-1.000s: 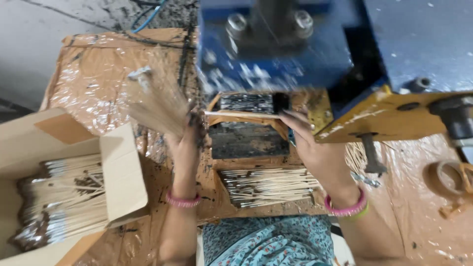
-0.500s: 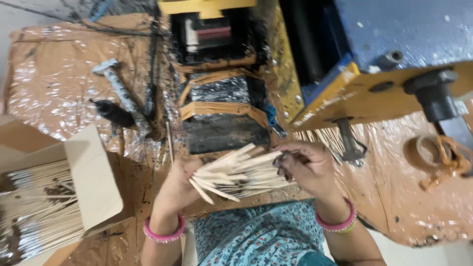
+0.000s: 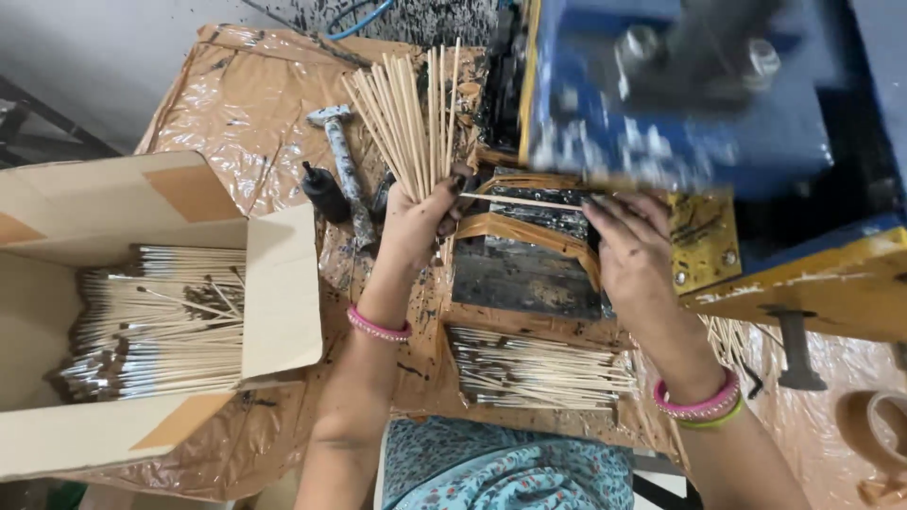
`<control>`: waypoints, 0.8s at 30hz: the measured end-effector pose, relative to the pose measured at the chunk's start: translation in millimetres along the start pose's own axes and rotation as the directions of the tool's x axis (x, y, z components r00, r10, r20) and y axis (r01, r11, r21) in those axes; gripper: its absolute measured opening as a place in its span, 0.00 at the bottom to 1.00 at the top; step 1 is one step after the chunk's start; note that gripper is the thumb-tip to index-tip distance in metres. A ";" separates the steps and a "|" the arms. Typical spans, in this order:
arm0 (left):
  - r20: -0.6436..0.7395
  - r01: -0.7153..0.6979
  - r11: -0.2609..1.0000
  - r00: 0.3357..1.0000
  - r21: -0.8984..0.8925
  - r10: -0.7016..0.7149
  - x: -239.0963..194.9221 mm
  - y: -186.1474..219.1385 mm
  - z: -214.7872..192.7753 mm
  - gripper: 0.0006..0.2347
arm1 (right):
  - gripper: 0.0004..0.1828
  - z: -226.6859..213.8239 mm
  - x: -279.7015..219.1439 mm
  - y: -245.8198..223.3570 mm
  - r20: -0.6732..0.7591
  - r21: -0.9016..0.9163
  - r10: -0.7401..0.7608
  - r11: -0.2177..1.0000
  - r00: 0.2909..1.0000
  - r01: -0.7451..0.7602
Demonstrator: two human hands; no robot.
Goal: Operating an industrial machine to process wooden sticks, feeding them into the intake and collecting processed sticks into a box.
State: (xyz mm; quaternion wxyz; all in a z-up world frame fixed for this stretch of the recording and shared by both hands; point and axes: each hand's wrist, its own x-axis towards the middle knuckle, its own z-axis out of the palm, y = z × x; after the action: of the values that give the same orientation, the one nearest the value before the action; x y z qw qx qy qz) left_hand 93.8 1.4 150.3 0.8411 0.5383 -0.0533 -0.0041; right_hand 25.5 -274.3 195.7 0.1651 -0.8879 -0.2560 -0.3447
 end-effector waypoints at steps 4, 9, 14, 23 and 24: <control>0.042 0.032 0.995 0.999 -0.093 -0.028 -3.1 -4.2 -1.8 0.08 | 0.11 25.4 -54.1 29.3 0.212 0.060 0.371 0.918 0.904 -0.391; 0.029 0.028 0.996 0.999 -0.083 -0.026 -2.7 -3.2 4.4 0.07 | 0.05 25.6 -60.4 33.1 0.134 0.030 0.283 0.957 0.950 -0.290; -0.077 -0.152 0.972 0.983 0.177 0.168 -32.1 -23.3 4.2 0.07 | 0.15 64.1 -76.4 74.7 0.124 0.316 0.325 0.883 0.938 -0.348; -0.330 -0.056 0.747 0.873 0.663 0.359 -178.9 -162.2 -98.4 0.06 | 0.10 -65.8 -190.9 46.5 -0.114 0.195 0.688 0.723 0.717 -0.663; -0.325 -0.050 0.749 0.880 0.660 0.346 -184.0 -168.9 -102.8 0.06 | 0.10 -70.0 -189.6 33.8 -0.112 0.186 0.696 0.716 0.709 -0.673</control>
State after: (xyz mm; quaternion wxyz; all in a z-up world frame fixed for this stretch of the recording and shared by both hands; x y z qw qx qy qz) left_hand -71.0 35.2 -61.0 0.5954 0.7679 0.0759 0.2238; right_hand -111.8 -399.3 109.2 0.3610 -0.8727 0.0853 -0.3173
